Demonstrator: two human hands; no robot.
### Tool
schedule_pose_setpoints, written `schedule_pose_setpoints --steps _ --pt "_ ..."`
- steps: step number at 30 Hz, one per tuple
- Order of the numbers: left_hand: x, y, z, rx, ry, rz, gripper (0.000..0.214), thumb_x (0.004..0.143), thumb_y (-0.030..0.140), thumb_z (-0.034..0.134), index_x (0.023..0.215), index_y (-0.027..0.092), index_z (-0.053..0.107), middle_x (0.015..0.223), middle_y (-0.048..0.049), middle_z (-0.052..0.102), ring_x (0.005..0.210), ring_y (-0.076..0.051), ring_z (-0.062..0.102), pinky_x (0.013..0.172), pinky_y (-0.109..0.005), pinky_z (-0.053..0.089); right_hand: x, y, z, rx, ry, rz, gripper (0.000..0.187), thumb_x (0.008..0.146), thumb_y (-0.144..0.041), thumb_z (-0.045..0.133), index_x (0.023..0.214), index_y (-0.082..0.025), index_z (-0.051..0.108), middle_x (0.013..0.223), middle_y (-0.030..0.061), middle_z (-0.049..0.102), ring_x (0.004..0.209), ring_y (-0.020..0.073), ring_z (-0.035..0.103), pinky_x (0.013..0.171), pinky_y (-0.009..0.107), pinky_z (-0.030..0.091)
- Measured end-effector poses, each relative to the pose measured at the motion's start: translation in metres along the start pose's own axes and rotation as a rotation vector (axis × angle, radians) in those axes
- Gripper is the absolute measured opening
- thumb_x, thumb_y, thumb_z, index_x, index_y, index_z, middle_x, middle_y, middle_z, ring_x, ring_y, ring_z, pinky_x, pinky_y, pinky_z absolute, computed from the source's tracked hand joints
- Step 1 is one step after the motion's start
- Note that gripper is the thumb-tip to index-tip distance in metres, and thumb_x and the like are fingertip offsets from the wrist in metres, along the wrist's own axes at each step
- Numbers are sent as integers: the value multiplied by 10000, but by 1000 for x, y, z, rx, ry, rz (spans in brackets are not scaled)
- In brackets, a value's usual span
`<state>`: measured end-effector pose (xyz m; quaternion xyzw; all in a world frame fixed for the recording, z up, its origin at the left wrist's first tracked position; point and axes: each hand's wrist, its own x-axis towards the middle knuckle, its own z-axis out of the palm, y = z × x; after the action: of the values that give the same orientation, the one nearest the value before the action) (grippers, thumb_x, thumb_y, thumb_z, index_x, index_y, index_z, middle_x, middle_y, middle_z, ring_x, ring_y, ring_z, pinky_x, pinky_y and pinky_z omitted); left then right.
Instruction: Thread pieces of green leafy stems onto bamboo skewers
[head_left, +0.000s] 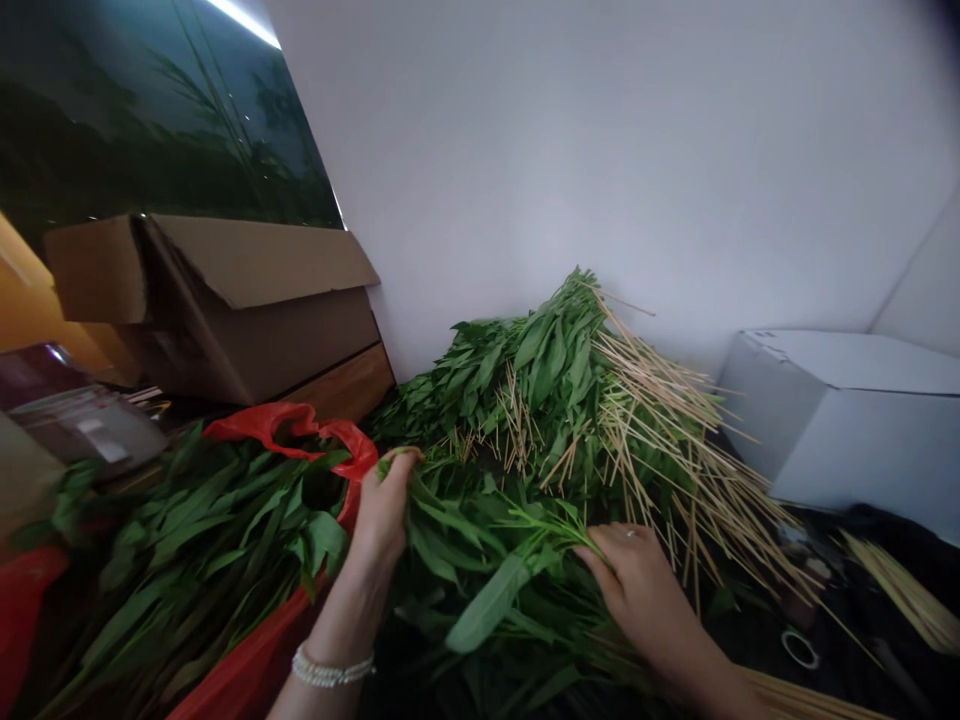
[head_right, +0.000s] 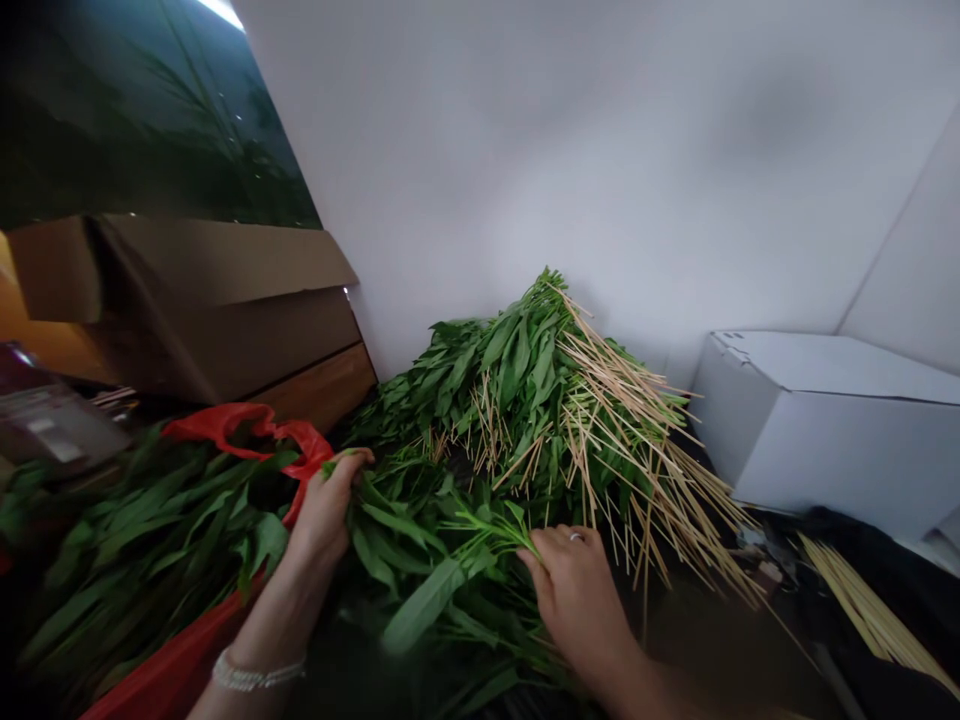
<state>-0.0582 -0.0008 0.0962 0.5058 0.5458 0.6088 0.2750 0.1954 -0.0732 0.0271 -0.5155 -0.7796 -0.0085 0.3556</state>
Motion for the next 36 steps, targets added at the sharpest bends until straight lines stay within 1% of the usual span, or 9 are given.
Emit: schedule_pose_setpoints --steps 3,6,9,12,17,23,26,30,36 --pt "1 14 -8 118 -137 227 205 793 310 545 702 156 645 770 -15 626 748 -150 583 665 -221 437 -1 6 -2 -31 18 -33 307 996 -248 383 742 -207 551 676 -6 587 691 178 552 794 328 330" --pt "-17 19 0 304 -448 413 176 868 253 529 783 166 656 810 -20 652 788 -152 598 739 -235 439 -1 5 -1 -28 41 -62 292 994 -225 373 795 -205 586 710 1 604 715 185 551 824 352 329" --pt "-33 13 12 518 -757 560 135 894 298 590 906 196 677 840 -21 675 800 -162 616 737 -245 443 -2 3 0 -6 25 -70 274 985 -214 388 826 -201 610 720 8 607 732 196 552 826 368 348" --pt "-37 3 15 718 -900 734 148 903 317 598 958 209 684 840 -32 672 812 -179 624 731 -259 446 -2 1 -2 48 -31 -68 239 974 -204 403 930 -203 638 774 20 633 781 208 575 824 374 390" --pt "-27 3 2 805 -912 750 145 909 307 590 923 210 697 834 -30 675 788 -172 632 705 -248 450 1 10 -9 203 -62 48 259 983 -245 373 1066 -207 616 965 72 685 897 200 645 760 302 490" --pt "-16 13 -21 778 -810 592 167 917 284 561 945 199 702 861 -35 691 798 -172 645 716 -245 451 -12 42 3 -181 -27 239 317 966 -231 333 837 -200 621 766 79 689 640 232 670 560 334 479" --pt "-17 13 -23 719 -828 548 191 933 267 513 918 192 688 837 -27 681 784 -162 636 717 -240 447 -12 37 3 -264 4 107 282 959 -281 391 1059 -172 631 961 125 707 759 261 686 604 364 503" --pt "-29 14 -16 727 -903 583 144 907 203 514 879 191 655 800 -10 647 741 -148 606 696 -232 427 -1 11 -6 -207 114 -97 421 955 -348 480 1332 -162 495 1260 139 610 1152 293 561 942 433 438" --pt "-46 10 -4 805 -881 733 96 818 136 547 762 193 599 720 -9 603 682 -161 571 629 -241 388 -2 2 2 -154 64 -175 324 1003 -226 343 1190 -144 594 948 107 707 889 238 639 794 384 449"
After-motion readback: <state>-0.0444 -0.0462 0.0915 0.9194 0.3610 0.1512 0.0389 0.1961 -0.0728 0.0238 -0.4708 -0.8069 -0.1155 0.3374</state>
